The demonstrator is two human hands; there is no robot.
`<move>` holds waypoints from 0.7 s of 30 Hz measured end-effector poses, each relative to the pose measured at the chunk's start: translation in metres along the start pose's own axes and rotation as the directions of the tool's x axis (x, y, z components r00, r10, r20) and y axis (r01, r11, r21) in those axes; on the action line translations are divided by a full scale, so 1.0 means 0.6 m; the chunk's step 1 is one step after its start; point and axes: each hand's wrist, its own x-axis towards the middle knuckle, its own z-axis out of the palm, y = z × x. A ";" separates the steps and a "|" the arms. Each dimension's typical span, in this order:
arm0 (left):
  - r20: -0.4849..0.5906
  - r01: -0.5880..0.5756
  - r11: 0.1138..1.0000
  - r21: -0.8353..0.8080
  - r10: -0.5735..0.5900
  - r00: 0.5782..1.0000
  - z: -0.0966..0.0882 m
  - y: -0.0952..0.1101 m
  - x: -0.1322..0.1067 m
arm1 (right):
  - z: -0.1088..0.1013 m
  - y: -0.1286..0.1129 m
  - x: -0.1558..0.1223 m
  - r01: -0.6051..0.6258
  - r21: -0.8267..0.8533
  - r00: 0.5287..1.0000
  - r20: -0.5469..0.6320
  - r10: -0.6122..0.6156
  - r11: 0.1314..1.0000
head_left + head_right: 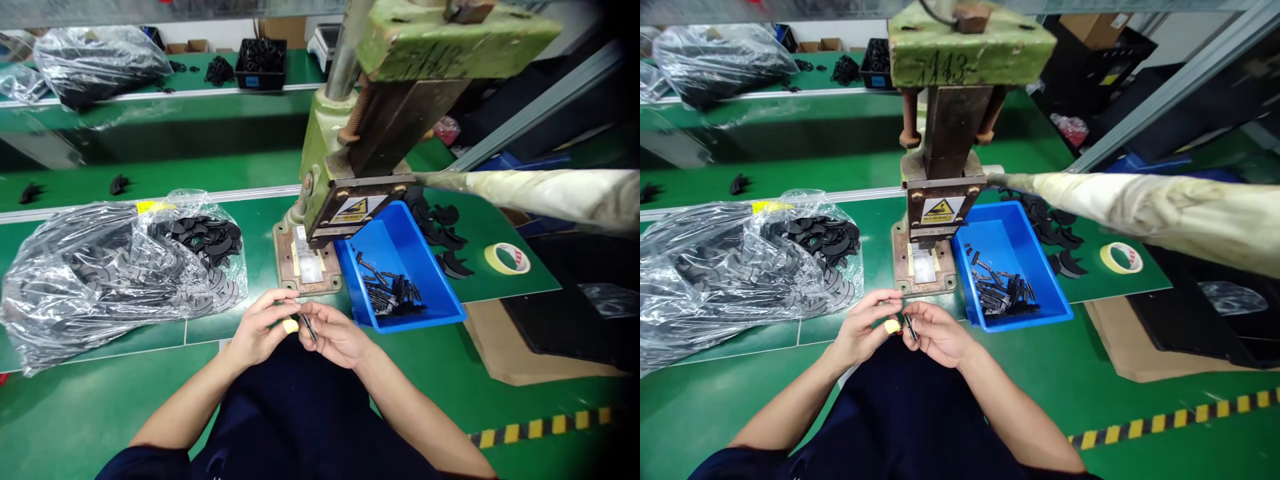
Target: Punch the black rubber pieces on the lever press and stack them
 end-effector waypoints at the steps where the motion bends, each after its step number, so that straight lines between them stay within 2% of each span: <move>1: 0.049 -0.027 0.999 -0.024 0.029 0.998 -0.004 0.002 0.006 | -0.002 0.000 0.000 -0.033 0.029 0.999 0.030 0.032 0.999; 3: 0.125 -0.091 0.994 -0.058 0.097 0.987 -0.008 0.007 0.014 | -0.005 0.002 0.000 -0.087 0.076 0.994 0.079 0.080 0.993; 5: 0.152 -0.136 0.989 -0.050 0.142 0.978 -0.010 0.010 0.019 | -0.009 0.005 0.002 -0.121 0.111 0.989 0.102 0.109 0.986; 9: 0.119 -0.159 0.984 0.078 0.149 0.982 -0.007 0.002 0.032 | -0.019 0.006 -0.002 -0.082 0.159 0.997 0.029 0.078 0.984; 12: 0.002 -0.104 0.951 0.292 0.109 0.994 -0.002 -0.027 0.059 | -0.024 0.000 -0.021 0.002 0.140 0.999 -0.038 0.003 0.990; 14: -0.041 -0.062 0.909 0.413 0.086 0.995 0.001 -0.054 0.083 | -0.024 -0.006 -0.039 0.032 0.099 0.999 -0.032 -0.029 0.995; 18: -0.016 -0.024 0.831 0.556 0.039 0.999 0.008 -0.106 0.127 | -0.025 -0.014 -0.073 0.078 0.018 0.997 -0.001 -0.078 0.997; 21: 0.029 -0.022 0.763 0.646 0.004 1.000 0.012 -0.130 0.144 | -0.031 -0.017 -0.088 0.126 -0.009 0.992 -0.006 -0.126 0.992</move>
